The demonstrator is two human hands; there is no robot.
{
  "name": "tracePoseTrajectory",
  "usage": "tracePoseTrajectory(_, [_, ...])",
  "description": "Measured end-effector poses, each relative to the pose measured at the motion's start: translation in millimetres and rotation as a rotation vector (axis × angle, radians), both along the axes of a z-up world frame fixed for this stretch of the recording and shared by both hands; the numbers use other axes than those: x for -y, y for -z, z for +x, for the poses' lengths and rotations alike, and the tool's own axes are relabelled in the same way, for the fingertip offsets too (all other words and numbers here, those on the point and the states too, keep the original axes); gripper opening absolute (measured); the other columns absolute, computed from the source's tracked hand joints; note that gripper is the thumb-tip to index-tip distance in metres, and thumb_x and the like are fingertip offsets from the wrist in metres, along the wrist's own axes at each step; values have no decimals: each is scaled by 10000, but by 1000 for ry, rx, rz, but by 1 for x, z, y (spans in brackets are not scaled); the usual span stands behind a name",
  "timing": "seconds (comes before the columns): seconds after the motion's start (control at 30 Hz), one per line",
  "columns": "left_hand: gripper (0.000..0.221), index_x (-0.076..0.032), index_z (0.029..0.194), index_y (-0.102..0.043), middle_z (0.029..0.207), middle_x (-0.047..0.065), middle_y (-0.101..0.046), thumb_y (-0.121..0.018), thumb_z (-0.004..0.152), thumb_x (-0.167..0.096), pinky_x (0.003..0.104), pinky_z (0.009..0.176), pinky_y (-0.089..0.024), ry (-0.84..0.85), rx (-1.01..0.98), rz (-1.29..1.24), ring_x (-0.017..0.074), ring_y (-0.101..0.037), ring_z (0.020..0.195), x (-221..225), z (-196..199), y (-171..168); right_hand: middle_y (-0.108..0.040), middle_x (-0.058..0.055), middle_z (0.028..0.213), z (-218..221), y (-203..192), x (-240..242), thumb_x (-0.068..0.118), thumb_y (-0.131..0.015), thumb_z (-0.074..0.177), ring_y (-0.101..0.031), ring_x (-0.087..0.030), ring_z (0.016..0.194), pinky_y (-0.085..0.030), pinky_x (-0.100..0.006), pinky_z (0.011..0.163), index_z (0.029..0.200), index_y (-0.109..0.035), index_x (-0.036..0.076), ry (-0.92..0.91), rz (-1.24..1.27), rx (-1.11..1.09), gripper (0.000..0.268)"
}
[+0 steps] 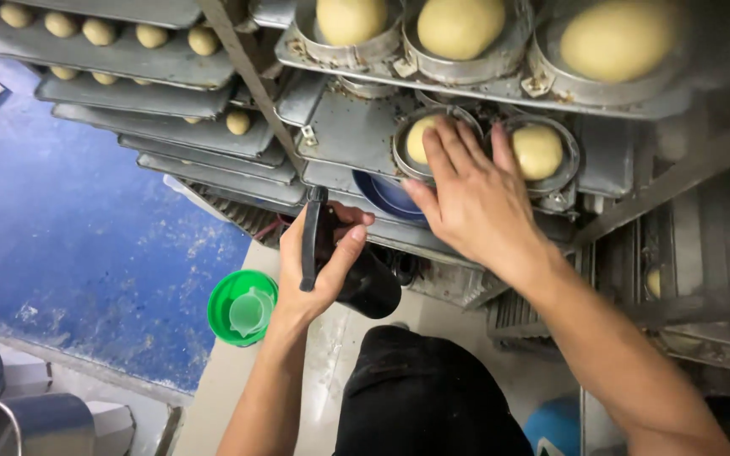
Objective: Washing a pan and then spraying water or oil onto dough balls on baking sheets in a bakery production area.
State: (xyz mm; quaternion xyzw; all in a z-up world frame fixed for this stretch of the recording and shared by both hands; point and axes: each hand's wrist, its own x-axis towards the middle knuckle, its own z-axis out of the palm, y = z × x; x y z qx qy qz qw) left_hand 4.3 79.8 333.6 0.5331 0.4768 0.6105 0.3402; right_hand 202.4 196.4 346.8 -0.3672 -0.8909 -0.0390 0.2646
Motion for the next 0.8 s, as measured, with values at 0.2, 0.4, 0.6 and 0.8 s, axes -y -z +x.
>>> tracePoseTrajectory(0.2, [176,2,979,-653,869,72,-739,-710,961,-163,256,722,-517,-66,-188,4,103,-635,786,-32,-11,0,-471,-260,1540,14,-14,36,419,-523,1036,-440,-413,1433,-212,-628,1174,1443,-497,-70,-27,-26,-37,636])
tracePoseTrajectory(0.4, [208,-15,889,-640,761,84,-705,-712,950,-201,307,680,-572,15,146,-192,181,-713,722,-61,-18,-11,-492,-188,1552,53,33,104,307,-631,962,-468,-370,1440,-267,-607,1198,1425,-553,-4,-202,-206,-264,563])
tracePoseTrajectory(0.6, [201,-22,951,-643,872,72,-715,-704,961,-213,331,747,-573,179,216,-206,182,-699,811,-65,-20,-11,-618,-134,1447,78,111,147,250,-679,921,-610,-296,1321,-457,-406,1099,1311,-648,40,-67,-624,-462,444])
tracePoseTrajectory(0.8, [259,-5,919,-613,788,97,-669,-707,960,-244,396,696,-601,123,352,-262,251,-703,735,-61,-1,-18,-724,-158,1263,96,138,171,237,-700,896,-706,-296,1181,-539,-361,948,1272,-673,40,112,-832,-608,425])
